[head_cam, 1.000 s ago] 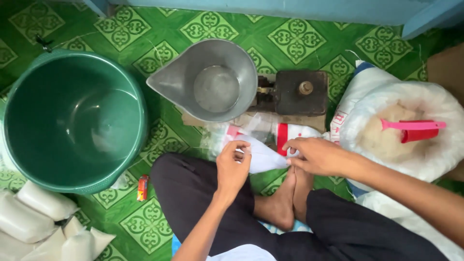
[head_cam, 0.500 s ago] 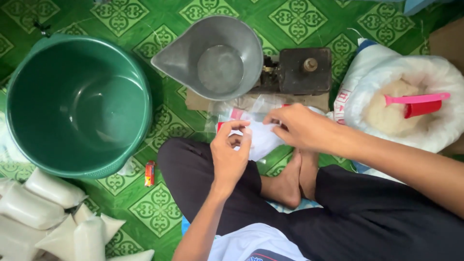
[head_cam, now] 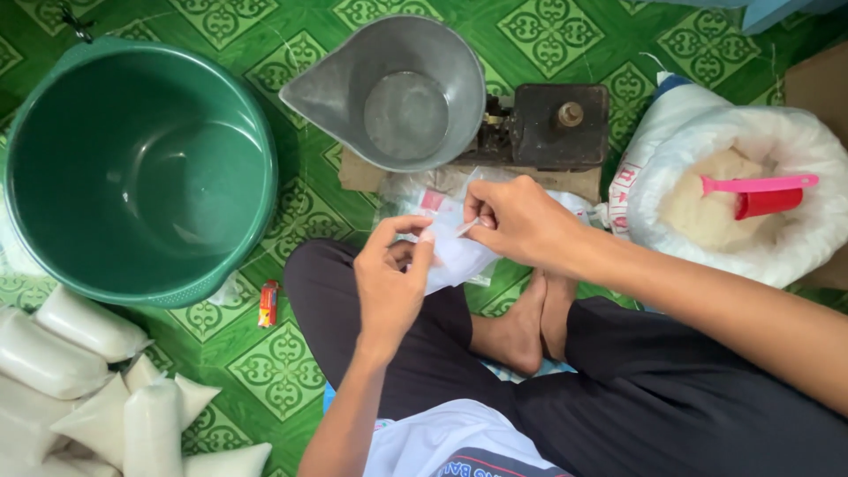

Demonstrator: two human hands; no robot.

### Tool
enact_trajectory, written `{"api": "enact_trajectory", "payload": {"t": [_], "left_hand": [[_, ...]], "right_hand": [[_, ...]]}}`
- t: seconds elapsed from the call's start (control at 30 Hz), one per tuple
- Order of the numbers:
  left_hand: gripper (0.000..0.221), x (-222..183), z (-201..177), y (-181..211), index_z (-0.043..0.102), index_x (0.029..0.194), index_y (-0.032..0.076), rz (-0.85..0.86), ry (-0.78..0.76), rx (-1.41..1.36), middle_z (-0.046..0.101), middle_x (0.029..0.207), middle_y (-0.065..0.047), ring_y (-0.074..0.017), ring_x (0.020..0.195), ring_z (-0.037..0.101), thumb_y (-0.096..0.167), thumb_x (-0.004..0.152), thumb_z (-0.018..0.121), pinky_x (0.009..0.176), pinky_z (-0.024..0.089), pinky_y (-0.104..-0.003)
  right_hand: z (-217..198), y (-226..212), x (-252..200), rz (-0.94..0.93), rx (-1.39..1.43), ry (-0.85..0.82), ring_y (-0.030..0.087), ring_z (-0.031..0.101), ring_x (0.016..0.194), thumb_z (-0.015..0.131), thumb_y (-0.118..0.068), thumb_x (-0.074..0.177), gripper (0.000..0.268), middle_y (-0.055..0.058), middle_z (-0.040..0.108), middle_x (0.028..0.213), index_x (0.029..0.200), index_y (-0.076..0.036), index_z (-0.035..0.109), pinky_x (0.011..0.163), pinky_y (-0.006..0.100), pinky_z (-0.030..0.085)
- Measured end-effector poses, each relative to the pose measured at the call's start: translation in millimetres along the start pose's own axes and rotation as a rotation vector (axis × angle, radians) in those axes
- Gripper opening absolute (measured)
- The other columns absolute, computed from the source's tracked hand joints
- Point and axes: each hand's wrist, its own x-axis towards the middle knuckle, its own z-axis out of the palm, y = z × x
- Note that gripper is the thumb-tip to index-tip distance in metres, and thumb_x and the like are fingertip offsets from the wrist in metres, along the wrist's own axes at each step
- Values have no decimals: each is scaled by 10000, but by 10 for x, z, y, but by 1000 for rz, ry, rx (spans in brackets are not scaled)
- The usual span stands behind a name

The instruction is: Filling small plastic bags with white powder from a large sack using a scoop and weighing them on a mechanical scale.

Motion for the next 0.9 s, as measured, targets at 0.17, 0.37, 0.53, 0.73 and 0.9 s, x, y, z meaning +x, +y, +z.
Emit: {"api": "enact_trajectory", "payload": {"t": [0.17, 0.37, 0.53, 0.73, 0.9], "left_hand": [[154, -30, -287, 97, 701, 1005, 16, 23, 42, 55, 642, 856, -79, -125, 592, 649, -17, 862, 654, 605, 591, -259], [139, -100, -681, 158, 699, 971, 0, 145, 90, 190, 611, 841, -83, -137, 613, 655, -62, 856, 651, 618, 585, -267], [122, -160, -879, 98, 671, 950, -15, 246, 204, 272, 576, 874, -85, -140, 617, 650, -95, 866, 633, 617, 573, -272], [167, -253, -852, 203, 607, 859, 30, 230, 306, 464, 554, 935, -94, -144, 781, 553, -123, 886, 544, 642, 459, -234], [170, -265, -857, 264, 584, 917, 30, 217, 303, 613, 524, 981, -120, -179, 761, 552, -98, 909, 474, 666, 506, -276]], "right_hand": [[-436, -255, -109, -15, 86, -130, 235, 676, 640, 805, -255, 701, 259, 96, 687, 692, 864, -85, 697, 646, 348, 553], [-312, 578, -64, 0, -76, -240, 337, 736, 807, 689, -319, 824, 266, 158, 756, 827, 929, -74, 710, 746, 451, 560], [484, 1718, 358, -165, -405, -211, 317, 709, 918, 651, -367, 868, 265, 90, 718, 972, 1060, -184, 639, 779, 462, 567], [1321, 2020, 855, -627, -707, -305, 387, 343, 1369, 834, -372, 698, 1005, 180, 301, 1550, 1520, -278, 263, 1026, 527, 337], [2011, 2347, 978, -629, -780, -277, 363, 413, 1338, 584, -186, 873, 513, 135, 412, 1478, 1381, -230, 524, 1071, 577, 301]]}}
